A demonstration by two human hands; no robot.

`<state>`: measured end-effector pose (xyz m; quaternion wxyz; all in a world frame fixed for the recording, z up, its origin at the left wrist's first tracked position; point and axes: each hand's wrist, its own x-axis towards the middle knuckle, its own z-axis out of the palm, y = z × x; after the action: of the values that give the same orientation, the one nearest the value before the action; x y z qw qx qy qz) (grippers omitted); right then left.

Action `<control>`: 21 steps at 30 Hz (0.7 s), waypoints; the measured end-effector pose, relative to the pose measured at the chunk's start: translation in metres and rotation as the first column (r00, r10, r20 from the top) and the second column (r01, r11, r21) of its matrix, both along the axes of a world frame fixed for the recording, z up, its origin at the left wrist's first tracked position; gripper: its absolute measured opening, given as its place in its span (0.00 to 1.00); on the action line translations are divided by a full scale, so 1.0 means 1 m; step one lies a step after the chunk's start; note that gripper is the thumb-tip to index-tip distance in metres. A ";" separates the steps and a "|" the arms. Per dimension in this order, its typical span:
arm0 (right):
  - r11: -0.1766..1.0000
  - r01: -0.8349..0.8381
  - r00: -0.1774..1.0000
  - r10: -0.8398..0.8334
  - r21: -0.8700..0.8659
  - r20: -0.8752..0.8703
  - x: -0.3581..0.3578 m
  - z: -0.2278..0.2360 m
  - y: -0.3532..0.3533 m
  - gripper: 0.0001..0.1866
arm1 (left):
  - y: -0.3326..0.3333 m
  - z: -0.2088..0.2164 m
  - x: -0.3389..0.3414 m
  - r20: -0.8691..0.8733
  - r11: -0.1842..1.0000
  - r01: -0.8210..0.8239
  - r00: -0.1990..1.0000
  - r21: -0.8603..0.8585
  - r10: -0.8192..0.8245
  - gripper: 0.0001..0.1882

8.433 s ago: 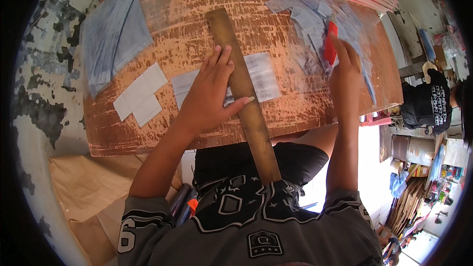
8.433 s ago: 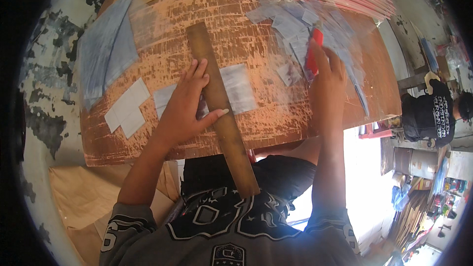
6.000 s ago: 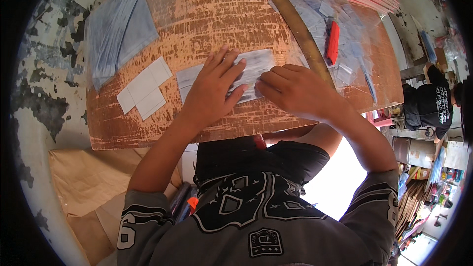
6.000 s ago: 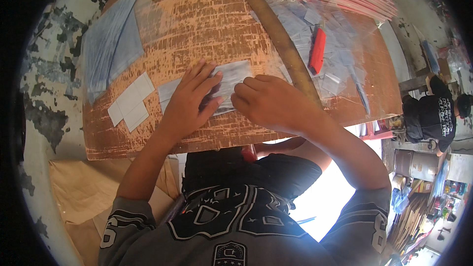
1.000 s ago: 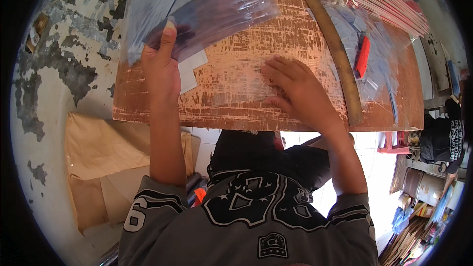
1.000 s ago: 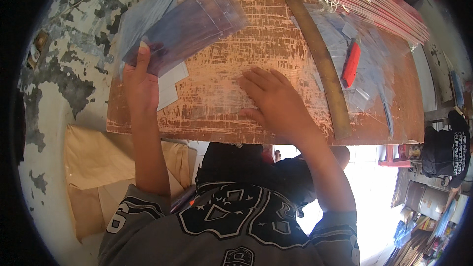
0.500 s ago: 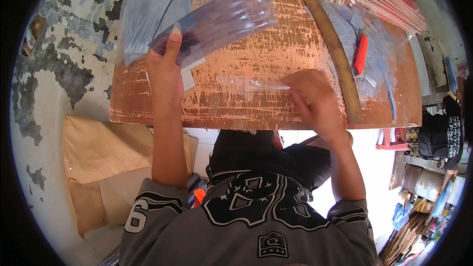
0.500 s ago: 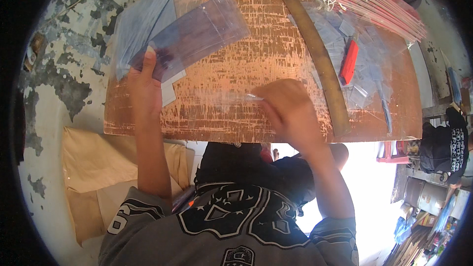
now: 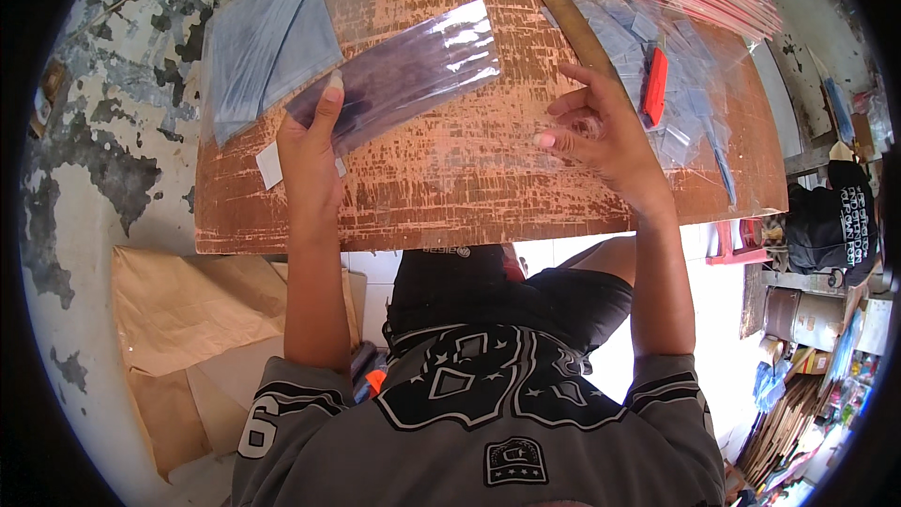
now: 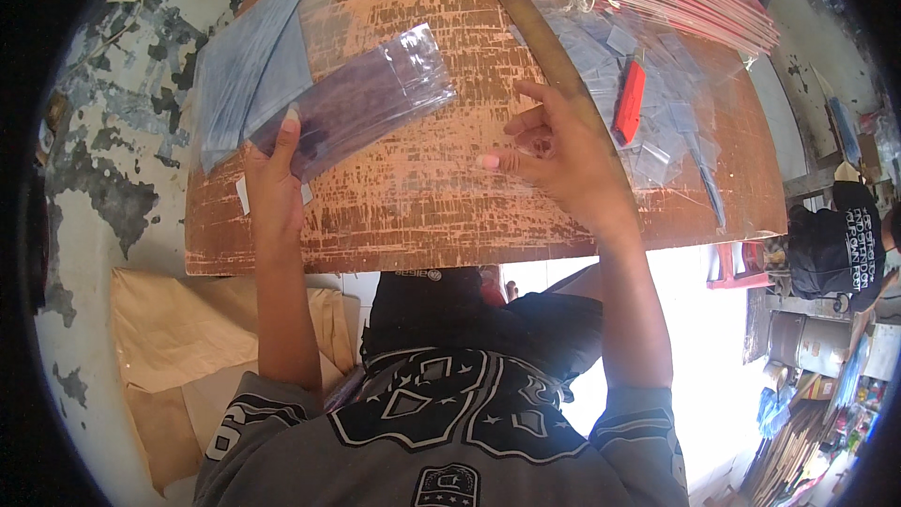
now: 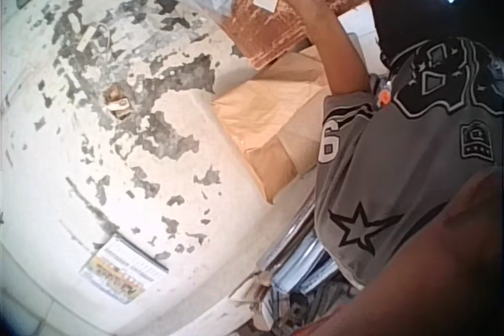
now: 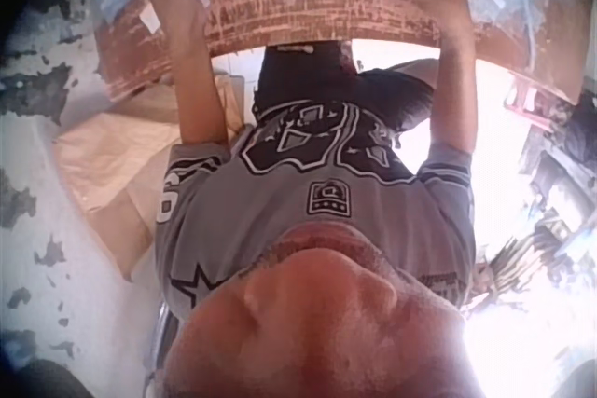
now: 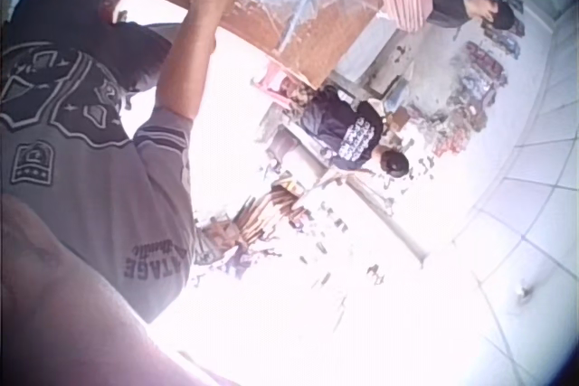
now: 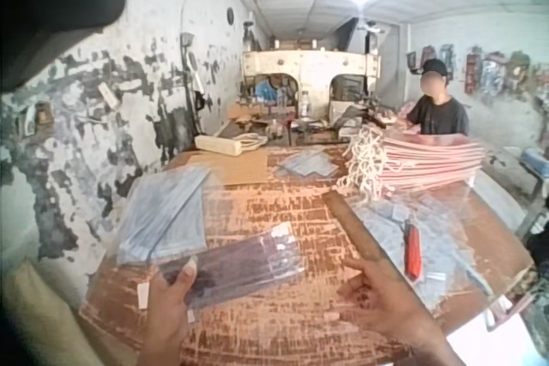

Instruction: The person uses a ruler and a red utility knife to cut a translucent plastic sheet on a wooden table. They measure the sheet, score it along the ruler, and then fold and snap it to separate the pieces. The person repeats this process to create multiple smaller rectangular pieces.

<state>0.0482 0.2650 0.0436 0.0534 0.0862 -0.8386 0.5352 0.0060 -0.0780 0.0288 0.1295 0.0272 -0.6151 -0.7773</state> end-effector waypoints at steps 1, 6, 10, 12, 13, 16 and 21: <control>0.999 0.008 0.998 -0.005 0.043 -0.061 0.000 -0.003 0.001 0.44 | 0.001 0.000 0.000 0.000 1.000 0.000 1.000 0.003 0.000 0.22; 0.976 0.061 0.994 -0.040 0.211 -0.107 0.000 -0.001 0.000 0.31 | -0.005 -0.008 -0.002 0.005 1.000 0.020 1.000 -0.008 -0.020 0.22; 0.958 0.042 0.978 0.018 0.284 -0.206 -0.003 0.000 0.006 0.16 | -0.005 -0.007 -0.002 0.003 1.000 0.016 1.000 -0.021 -0.016 0.22; 0.994 -0.003 0.978 0.026 0.113 -0.206 -0.004 0.002 0.006 0.11 | 0.002 -0.004 -0.002 0.003 1.000 0.003 1.000 -0.003 -0.003 0.21; 0.997 -0.021 0.989 0.010 -0.073 -0.146 -0.005 0.003 0.004 0.10 | 0.005 -0.002 -0.001 0.003 1.000 -0.003 1.000 0.006 0.003 0.21; 0.925 -0.056 0.995 0.022 -0.376 -0.093 -0.008 0.011 -0.002 0.07 | 0.010 0.002 0.003 0.062 0.997 0.061 0.996 0.052 -0.064 0.21; 0.953 -0.017 0.983 -0.041 -0.303 -0.182 -0.018 0.023 -0.019 0.06 | 0.020 0.000 0.008 0.186 0.975 0.198 0.959 0.102 -0.215 0.21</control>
<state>0.0299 0.2456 0.0670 0.1473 0.1214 -0.7383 0.6469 0.0144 -0.0579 0.0284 -0.0147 0.0444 -0.5917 -0.8048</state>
